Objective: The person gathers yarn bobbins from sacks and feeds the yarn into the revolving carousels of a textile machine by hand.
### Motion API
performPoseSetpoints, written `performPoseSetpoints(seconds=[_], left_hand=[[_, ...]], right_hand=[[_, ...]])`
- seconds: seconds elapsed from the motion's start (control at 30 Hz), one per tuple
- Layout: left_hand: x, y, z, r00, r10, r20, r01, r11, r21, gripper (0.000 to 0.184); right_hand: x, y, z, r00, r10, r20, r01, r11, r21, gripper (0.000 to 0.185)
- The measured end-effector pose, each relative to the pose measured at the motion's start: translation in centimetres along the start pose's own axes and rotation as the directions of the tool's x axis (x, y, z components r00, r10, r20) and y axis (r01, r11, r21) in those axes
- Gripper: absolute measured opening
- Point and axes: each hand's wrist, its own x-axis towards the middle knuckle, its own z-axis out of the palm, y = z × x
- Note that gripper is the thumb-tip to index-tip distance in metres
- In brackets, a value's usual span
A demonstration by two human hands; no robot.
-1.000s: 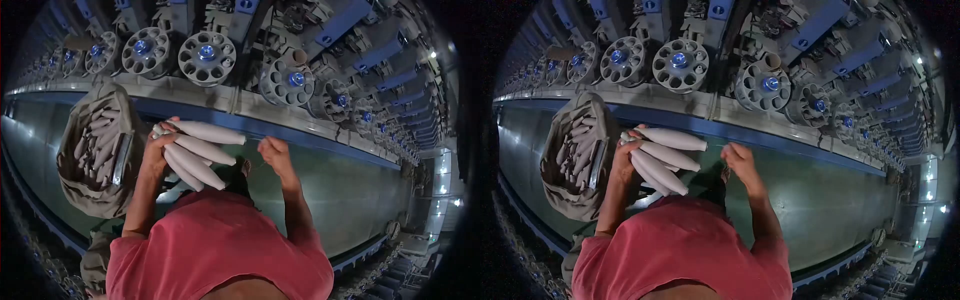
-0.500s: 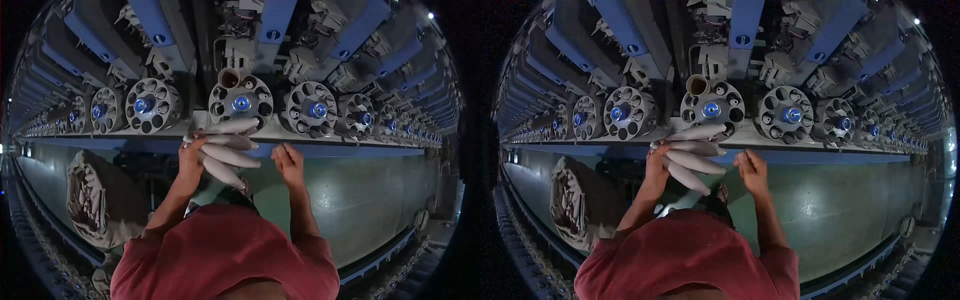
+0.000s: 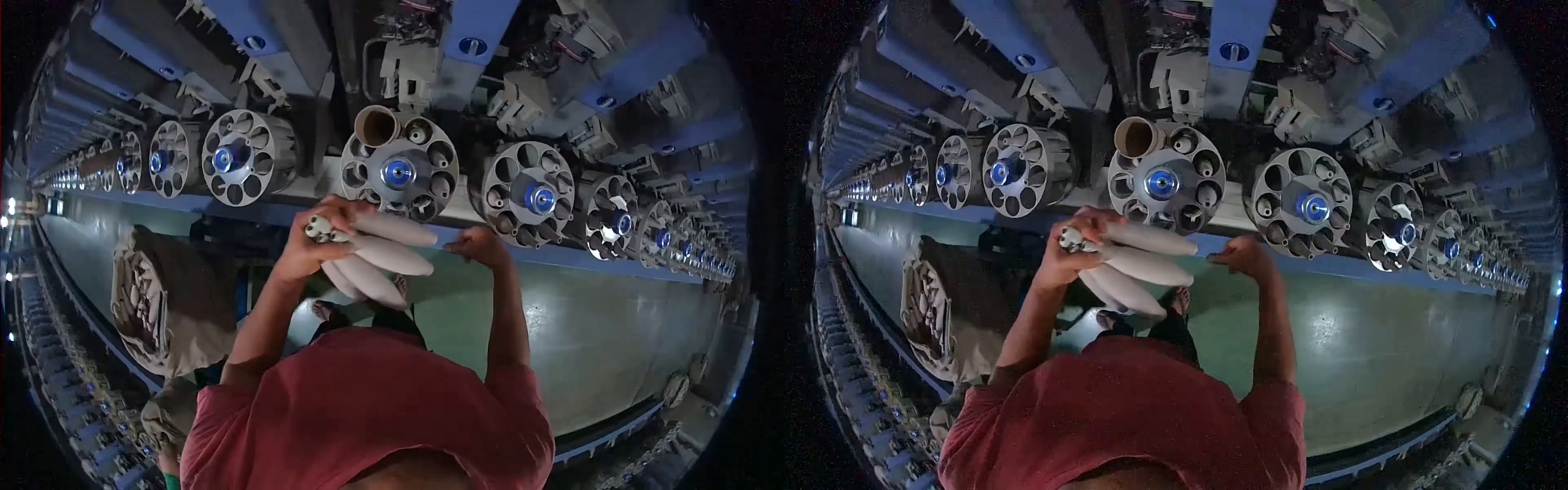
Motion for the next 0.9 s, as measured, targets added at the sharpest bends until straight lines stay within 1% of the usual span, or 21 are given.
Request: performPoseSetpoints(seconds=[0.03,0.07,0.1,0.13,0.2,0.23,0.27,0.33,0.37,0.43,0.47,0.5,0.53,0.57,0.6,0.63,0.7,0.73,0.8,0.87,0.9], left_hand=[[-1.1,0.1,-1.0,0.999,-0.018,-0.043,0.016,0.998,-0.057,0.024],[-2.4,0.0,-2.0,0.995,-0.040,-0.088,0.030,0.993,-0.114,0.024],[-3.5,-1.1,-3.6,0.996,-0.013,-0.085,-0.002,0.983,-0.182,0.026],[-4.3,-1.1,-4.1,0.995,-0.015,-0.103,-0.003,0.984,-0.177,0.026],[-5.3,-0.8,-4.6,0.997,-0.031,-0.070,0.003,0.930,-0.367,0.024],[-5.4,-0.8,-4.7,0.998,-0.037,-0.050,0.016,0.929,-0.370,0.024],[-5.5,-0.8,-4.6,0.998,-0.040,-0.053,0.016,0.918,-0.396,0.023],[-5.5,-0.4,-5.8,0.999,-0.033,-0.035,0.015,0.909,-0.417,0.022],[-5.7,-0.6,-6.7,0.998,-0.044,-0.038,0.024,0.905,-0.425,0.021],[-6.6,-1.5,-8.4,0.999,0.008,-0.032,-0.021,0.897,-0.441,0.020],[-7.1,-1.8,-8.8,0.994,-0.036,-0.101,-0.020,0.862,-0.506,0.021],[-7.7,-1.9,-9.0,0.981,-0.085,-0.174,-0.028,0.828,-0.561,0.022],[-8.0,-2.0,-9.4,0.966,-0.140,-0.216,-0.017,0.802,-0.597,0.024],[-8.0,-1.7,-8.9,0.967,-0.130,-0.219,-0.030,0.795,-0.605,0.025],[-7.7,-1.2,-8.3,0.969,-0.113,-0.218,-0.043,0.795,-0.605,0.025],[-7.6,-0.8,-8.0,0.975,-0.132,-0.181,0.000,0.807,-0.590,0.025],[-7.1,0.6,-5.4,0.964,-0.123,-0.234,-0.025,0.839,-0.544,0.020],[-7.2,-0.3,-5.2,0.956,-0.117,-0.268,-0.025,0.881,-0.473,0.021],[-6.8,-0.9,-3.8,0.930,-0.089,-0.357,-0.014,0.961,-0.274,0.021],[-5.9,-2.6,-2.6,0.925,-0.073,-0.372,-0.030,0.964,-0.264,0.021],[-5.4,-3.1,-1.8,0.900,-0.095,-0.425,-0.033,0.958,-0.284,0.021]], right_hand=[[0.0,-1.6,-0.7,1.000,-0.008,0.029,0.008,1.000,-0.016,0.042],[0.2,-3.2,-1.3,0.979,-0.202,0.023,0.182,0.922,0.342,0.047],[0.1,-4.9,-1.4,0.931,-0.360,-0.051,0.302,0.689,0.659,0.053],[-0.1,-6.7,-1.7,0.869,-0.458,-0.187,0.364,0.337,0.868,0.059],[1.4,-12.9,-0.5,0.864,-0.430,-0.261,0.463,0.477,0.747,0.053],[2.1,-16.0,0.0,0.860,-0.415,-0.297,0.497,0.546,0.675,0.050],[3.3,-18.7,1.7,0.861,-0.466,-0.204,0.505,0.734,0.454,0.043],[1.6,-23.7,5.5,0.850,-0.523,0.057,0.516,0.850,0.108,0.038],[1.1,-23.1,6.1,0.856,-0.516,0.043,0.510,0.855,0.096,0.038],[-0.4,-19.5,6.0,0.942,-0.313,0.125,0.328,0.935,-0.132,0.032],[-2.0,-18.0,4.9,0.958,-0.266,0.109,0.253,0.960,0.119,0.026],[-3.6,-16.2,4.5,0.994,-0.112,-0.008,0.105,0.906,0.410,0.023],[-4.7,-14.2,4.6,0.995,0.070,-0.072,-0.003,0.738,0.675,0.023],[-4.5,-11.2,4.7,0.965,-0.089,-0.247,0.255,0.537,0.804,0.020],[-3.6,-9.2,4.9,0.874,-0.193,-0.446,0.484,0.256,0.837,0.018],[-3.1,-10.1,4.4,0.874,-0.214,-0.437,0.481,0.244,0.842,0.018],[-2.6,-12.4,2.2,0.652,-0.327,-0.684,0.726,0.008,0.688,0.015],[-2.8,-14.2,1.4,0.654,-0.333,-0.679,0.717,-0.012,0.697,0.015],[-4.3,-16.3,0.0,0.536,-0.279,-0.797,0.825,-0.028,0.565,0.014],[-6.0,-16.1,-1.6,0.478,-0.283,-0.831,0.849,-0.093,0.520,0.013],[-7.3,-14.5,-2.4,0.593,-0.384,-0.708,0.727,-0.123,0.676,0.013]])
